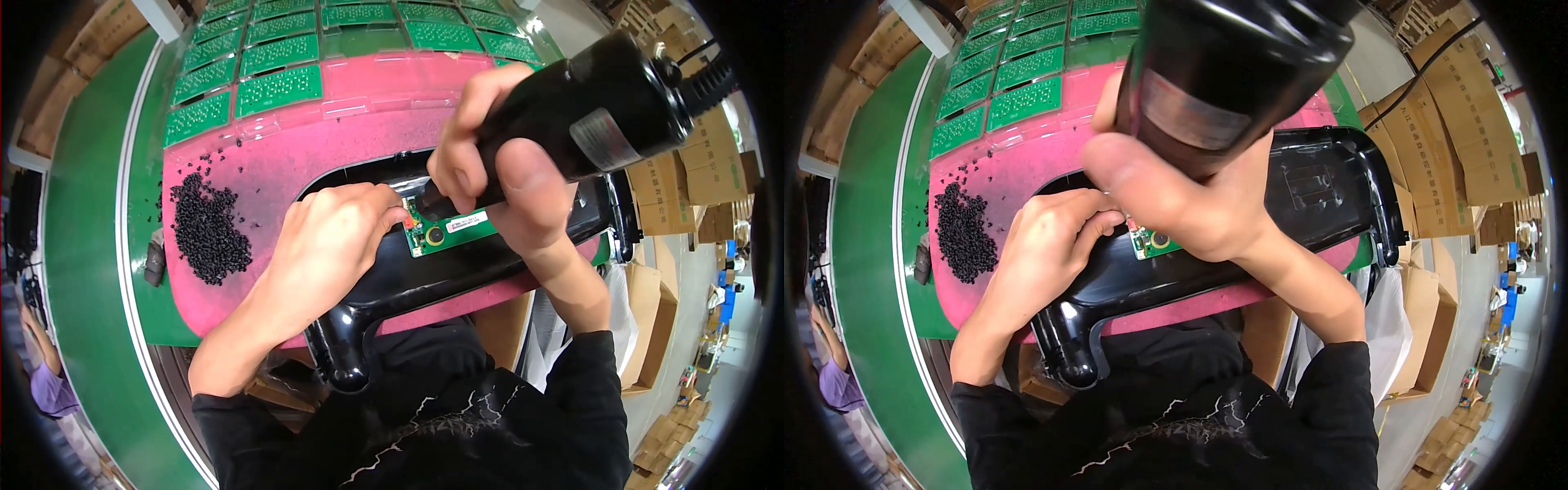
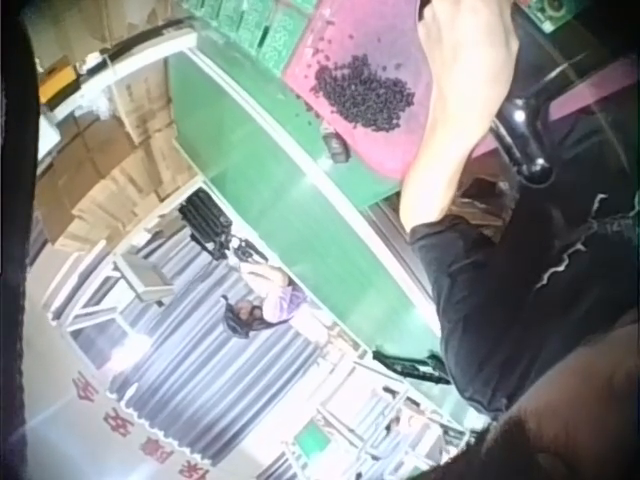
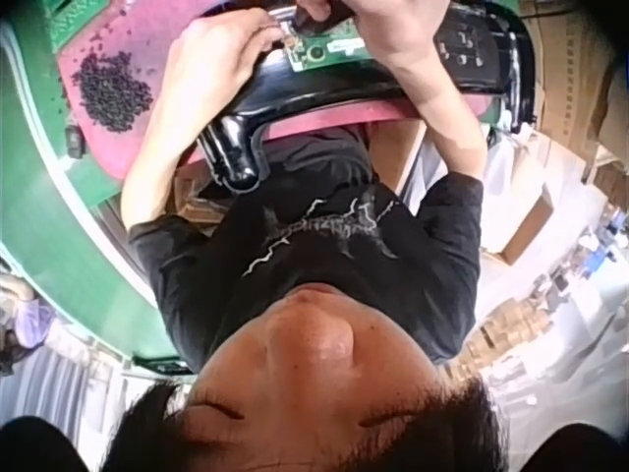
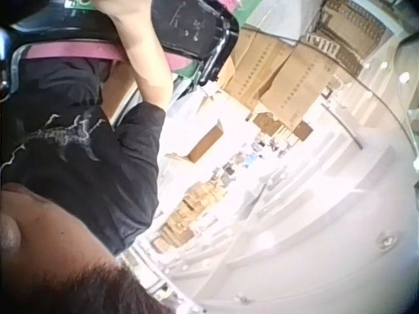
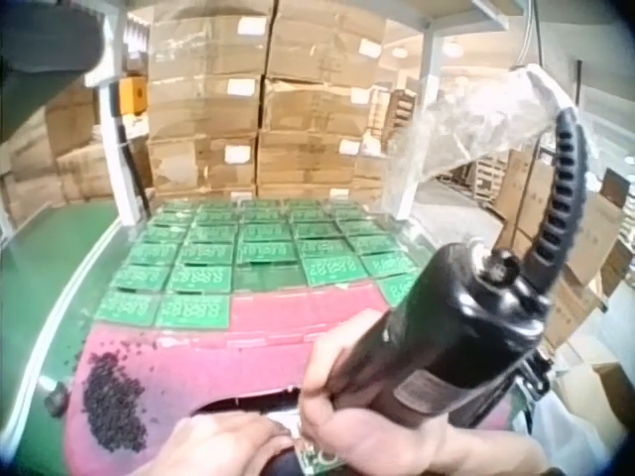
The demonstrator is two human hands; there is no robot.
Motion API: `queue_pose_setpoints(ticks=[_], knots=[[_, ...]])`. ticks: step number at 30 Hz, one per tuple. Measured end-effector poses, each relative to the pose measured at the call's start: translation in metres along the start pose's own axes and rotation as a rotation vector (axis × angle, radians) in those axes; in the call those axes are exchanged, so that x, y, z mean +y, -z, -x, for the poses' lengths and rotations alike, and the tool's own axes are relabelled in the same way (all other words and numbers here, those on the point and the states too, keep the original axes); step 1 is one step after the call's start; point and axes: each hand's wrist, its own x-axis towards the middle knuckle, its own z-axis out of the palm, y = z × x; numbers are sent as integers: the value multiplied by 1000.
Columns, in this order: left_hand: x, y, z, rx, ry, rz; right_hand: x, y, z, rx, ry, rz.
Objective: Assembling electronic components by installing a circuit board into a plastic housing and securing it with an electric screwdriver.
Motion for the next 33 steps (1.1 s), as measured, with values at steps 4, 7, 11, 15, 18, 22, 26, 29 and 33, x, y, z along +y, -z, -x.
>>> queue_pose_setpoints(ticks=[4, 7, 11, 15, 18, 22, 26, 29, 33], knots=[[1, 2, 1, -34, -7, -27, -11, 2, 9, 66, 31, 55], [-4, -1, 0, -40, -42, -23, -23, -3, 16, 160, 89, -125], [-4, -2, -4, 46, -279, 97, -40, 15, 14, -100, 225, -226], [-3, 0, -4, 86, -366, 167, -39, 16, 17, -86, 212, -220], [-3, -3, -4, 68, -368, 74, -37, 13, 20, -71, 200, -212], [-2, -1, -5, -29, -368, 65, -35, 9, 25, -53, 184, -203], [-1, -1, -4, -79, -309, 127, -40, 2, 32, -32, 97, -133], [-2, -1, -4, -50, -245, 99, -56, -1, 35, 16, -211, 25], [0, -3, -4, 54, -237, 31, -45, -4, 34, 14, -209, 0]])
